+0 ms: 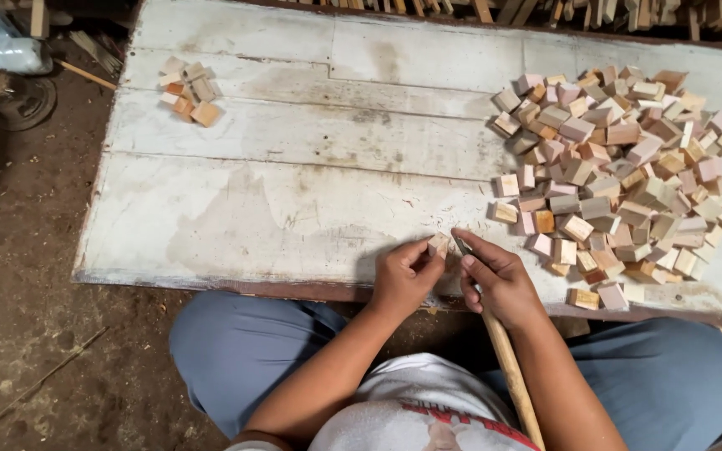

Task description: A person uses a small knife to carve or shave individual wooden blocks from a large pile on a workbench.

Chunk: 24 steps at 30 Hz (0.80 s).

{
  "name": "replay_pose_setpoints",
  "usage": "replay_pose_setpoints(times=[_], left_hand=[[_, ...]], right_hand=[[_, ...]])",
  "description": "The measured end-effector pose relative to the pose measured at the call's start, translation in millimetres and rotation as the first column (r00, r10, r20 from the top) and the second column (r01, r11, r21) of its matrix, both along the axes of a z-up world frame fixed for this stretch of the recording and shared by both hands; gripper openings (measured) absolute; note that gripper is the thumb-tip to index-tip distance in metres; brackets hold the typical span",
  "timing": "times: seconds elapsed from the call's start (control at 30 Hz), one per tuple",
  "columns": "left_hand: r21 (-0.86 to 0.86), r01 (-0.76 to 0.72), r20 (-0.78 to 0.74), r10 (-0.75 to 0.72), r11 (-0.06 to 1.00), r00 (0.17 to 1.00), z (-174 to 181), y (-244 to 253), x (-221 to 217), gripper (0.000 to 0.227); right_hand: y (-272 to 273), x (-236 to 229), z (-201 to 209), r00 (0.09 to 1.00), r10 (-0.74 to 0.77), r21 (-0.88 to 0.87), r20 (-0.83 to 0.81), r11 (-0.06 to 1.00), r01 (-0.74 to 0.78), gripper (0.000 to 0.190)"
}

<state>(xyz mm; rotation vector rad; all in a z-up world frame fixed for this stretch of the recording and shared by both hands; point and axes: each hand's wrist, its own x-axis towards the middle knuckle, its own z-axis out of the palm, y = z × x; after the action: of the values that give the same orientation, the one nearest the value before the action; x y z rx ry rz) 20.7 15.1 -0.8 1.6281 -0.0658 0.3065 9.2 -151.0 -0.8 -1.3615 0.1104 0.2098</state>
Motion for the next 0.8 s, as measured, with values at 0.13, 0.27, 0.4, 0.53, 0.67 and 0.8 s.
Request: replay_pose_setpoints(times=[0.13,0.27,0.4,0.53,0.67,0.8], left_hand=[[-0.052,0.019,-0.013,-0.020,0.998,1.000,1,-4,-3,0.017],[-0.035,0.040,0.013,-0.040,0.999,0.999,-11,-2,-2,0.020],[-0.068,0.040,0.003,-0.040,0.997,0.999,-16,0,-2,0.017],[-0.053,0.022,0.005,-0.021,0.998,1.000,-9,5,0,0.015],[-0.037,0.035,0.022,-0.034,0.999,0.999,-8,8,-2,0.016],[-0.040,0.047,0.007,-0.046,0.998,0.999,-9,13,0,0.019]], right_hand=[[13,-7,10,0.998,0.061,0.004,0.013,0.998,-0.061,0.049],[5,-3,-6,1.000,0.013,-0.050,0.023,0.999,-0.012,0.039],[7,-3,1,0.999,-0.048,-0.045,0.018,0.998,0.049,0.035],[27,-2,12,1.000,-0.002,-0.050,0.001,0.999,0.002,0.041],[20,0,0,0.997,-0.073,-0.130,0.007,0.989,0.074,0.033],[17,0,-2,0.997,-0.079,-0.063,0.016,0.995,0.079,0.034]])
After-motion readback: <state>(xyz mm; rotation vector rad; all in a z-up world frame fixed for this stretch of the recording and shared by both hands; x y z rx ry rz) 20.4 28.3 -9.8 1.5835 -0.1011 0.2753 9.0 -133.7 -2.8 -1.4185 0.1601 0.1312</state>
